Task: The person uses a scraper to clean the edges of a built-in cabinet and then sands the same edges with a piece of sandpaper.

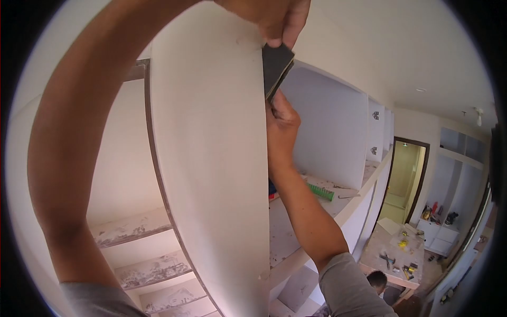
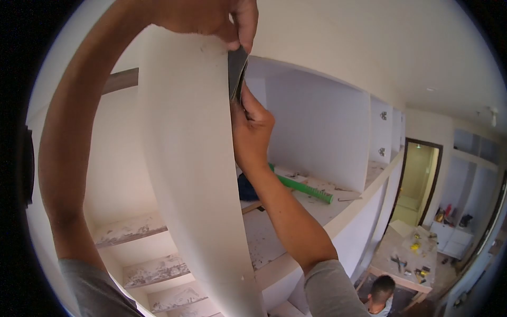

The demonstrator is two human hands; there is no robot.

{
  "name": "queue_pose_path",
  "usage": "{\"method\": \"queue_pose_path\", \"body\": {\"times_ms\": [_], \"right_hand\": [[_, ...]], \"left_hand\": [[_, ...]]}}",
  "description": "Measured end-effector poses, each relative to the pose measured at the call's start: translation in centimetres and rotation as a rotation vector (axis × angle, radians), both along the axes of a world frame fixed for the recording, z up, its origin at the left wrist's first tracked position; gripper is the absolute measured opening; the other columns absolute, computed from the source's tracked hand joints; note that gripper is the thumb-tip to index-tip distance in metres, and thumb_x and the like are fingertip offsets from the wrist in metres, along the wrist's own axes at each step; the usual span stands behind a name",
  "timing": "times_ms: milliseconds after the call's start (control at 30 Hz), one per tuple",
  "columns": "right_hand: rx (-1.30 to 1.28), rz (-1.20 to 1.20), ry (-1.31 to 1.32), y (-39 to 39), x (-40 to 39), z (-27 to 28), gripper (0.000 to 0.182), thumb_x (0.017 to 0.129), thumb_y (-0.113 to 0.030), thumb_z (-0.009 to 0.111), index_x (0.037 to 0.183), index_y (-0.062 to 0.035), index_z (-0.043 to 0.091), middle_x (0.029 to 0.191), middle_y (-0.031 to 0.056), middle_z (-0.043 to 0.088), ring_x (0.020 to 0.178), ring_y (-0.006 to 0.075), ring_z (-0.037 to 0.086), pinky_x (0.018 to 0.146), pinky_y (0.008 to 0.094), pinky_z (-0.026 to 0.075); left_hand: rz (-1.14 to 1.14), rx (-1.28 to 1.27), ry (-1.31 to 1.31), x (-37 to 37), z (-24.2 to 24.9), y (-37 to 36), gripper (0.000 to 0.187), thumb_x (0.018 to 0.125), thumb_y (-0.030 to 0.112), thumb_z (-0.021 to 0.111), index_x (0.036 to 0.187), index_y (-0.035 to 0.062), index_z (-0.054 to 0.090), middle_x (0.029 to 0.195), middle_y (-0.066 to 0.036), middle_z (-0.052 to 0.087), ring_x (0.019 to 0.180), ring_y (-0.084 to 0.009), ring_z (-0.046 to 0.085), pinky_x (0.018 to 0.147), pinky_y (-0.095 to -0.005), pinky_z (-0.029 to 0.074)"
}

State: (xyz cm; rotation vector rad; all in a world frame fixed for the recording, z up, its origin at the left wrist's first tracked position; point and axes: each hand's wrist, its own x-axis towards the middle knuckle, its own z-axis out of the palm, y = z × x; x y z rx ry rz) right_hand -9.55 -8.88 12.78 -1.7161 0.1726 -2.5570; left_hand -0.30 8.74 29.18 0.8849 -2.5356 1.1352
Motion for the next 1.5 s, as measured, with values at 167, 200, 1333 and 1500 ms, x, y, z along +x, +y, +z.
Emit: {"method": "queue_pose_path", "body": {"times_ms": [167, 200, 1333, 1500], "right_hand": [[0.014, 0.03, 0.003, 0.5, 0.1, -0.1, 0.035, 0.097, -0.001, 0.055, 0.131, -0.0036, 0.06, 0.111, 0.0019, 0.068, 0.095, 0.007, 0.06, 0.087, 0.022, 0.046], [0.025, 0.016, 0.009, 0.2, 0.1, -0.5, 0.035, 0.097, 0.0, 0.054, 0.131, -0.0036, 0.06, 0.111, 0.0019, 0.068, 0.094, 0.0069, 0.06, 0.087, 0.022, 0.046], [0.008, 0.138, -0.015, 0.7, 0.3, -0.1, 0.039, 0.093, 0.005, 0.054, 0.131, -0.0047, 0.06, 0.115, 0.0082, 0.069, 0.096, 0.0073, 0.06, 0.087, 0.0209, 0.046], [0.007, 0.13, -0.004, 0.7, -0.1, -0.4, 0.034, 0.095, 0.0, 0.056, 0.128, -0.0034, 0.062, 0.109, 0.0039, 0.069, 0.093, 0.0058, 0.059, 0.083, 0.0205, 0.047]], "left_hand": [[-0.103, 0.101, -0.1, 0.8, 1.0, -0.6, 0.016, 0.086, 0.007, 0.065, 0.098, 0.0047, 0.076, 0.097, -0.01, 0.074, 0.088, -0.0213, 0.068, 0.087, -0.0333, 0.049], [-0.1, 0.116, -0.089, 0.8, 1.3, -0.9, 0.016, 0.086, 0.007, 0.065, 0.098, 0.0046, 0.076, 0.097, -0.01, 0.074, 0.089, -0.0212, 0.068, 0.086, -0.033, 0.05], [-0.086, -0.022, -0.022, 0.5, -0.4, -0.6, 0.017, 0.085, 0.005, 0.066, 0.097, 0.0068, 0.077, 0.094, -0.01, 0.075, 0.086, -0.0216, 0.068, 0.085, -0.033, 0.051], [0.017, -0.003, 0.046, -0.5, -0.8, -0.6, 0.016, 0.083, 0.004, 0.067, 0.095, 0.0063, 0.077, 0.092, -0.01, 0.075, 0.084, -0.0208, 0.068, 0.082, -0.032, 0.052]]}}
